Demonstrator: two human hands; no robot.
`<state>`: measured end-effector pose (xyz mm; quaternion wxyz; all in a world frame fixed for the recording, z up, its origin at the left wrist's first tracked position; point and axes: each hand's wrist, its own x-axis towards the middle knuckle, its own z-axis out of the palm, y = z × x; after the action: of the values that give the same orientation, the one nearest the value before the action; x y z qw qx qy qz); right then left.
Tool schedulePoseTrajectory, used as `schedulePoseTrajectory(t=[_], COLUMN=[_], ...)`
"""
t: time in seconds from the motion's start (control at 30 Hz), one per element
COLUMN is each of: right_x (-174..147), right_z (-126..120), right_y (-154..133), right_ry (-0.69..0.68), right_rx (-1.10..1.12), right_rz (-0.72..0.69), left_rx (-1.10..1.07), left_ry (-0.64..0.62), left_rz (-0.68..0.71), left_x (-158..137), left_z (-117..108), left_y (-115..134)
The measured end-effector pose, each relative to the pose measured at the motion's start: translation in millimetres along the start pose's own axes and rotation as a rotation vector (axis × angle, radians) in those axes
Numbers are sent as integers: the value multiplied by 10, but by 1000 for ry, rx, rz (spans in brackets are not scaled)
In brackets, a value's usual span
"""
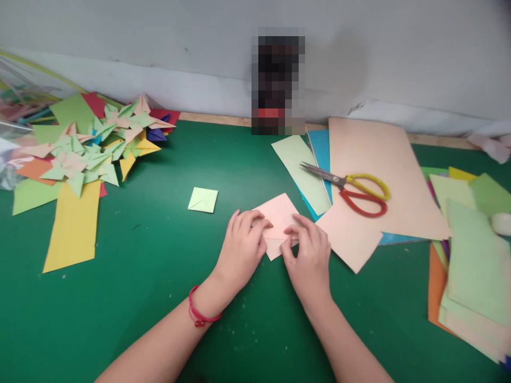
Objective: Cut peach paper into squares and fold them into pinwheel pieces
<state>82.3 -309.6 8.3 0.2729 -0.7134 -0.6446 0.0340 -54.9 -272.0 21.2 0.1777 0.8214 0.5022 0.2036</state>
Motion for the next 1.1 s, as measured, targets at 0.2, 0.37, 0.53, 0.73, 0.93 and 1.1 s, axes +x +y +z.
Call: schedulePoseTrajectory(t=[0.2,0.37,0.53,0.73,0.93,1.1], right_x=[-1,1,1,-5,-9,-8], right_z=[-7,-5,-1,1,4,2], right_y=[-6,-11,-10,1,3,-10], right_ry=[-6,-1,-1,-3,-5,-2], right_rx=[-4,-5,-5,-6,3,9], right_rz=[7,6,13,10,14,12], left_rx=[21,24,20,1,-30,-42], left_ry=[-35,-46,-34,-12,-17,-16], left_rz=[2,1,0,0,-7,-11], left_x=[-7,-10,-19,-11,-15,-11], left_z=[-13,-9,0,1,-4,-14], left_y=[-9,-4,5,11,11,9])
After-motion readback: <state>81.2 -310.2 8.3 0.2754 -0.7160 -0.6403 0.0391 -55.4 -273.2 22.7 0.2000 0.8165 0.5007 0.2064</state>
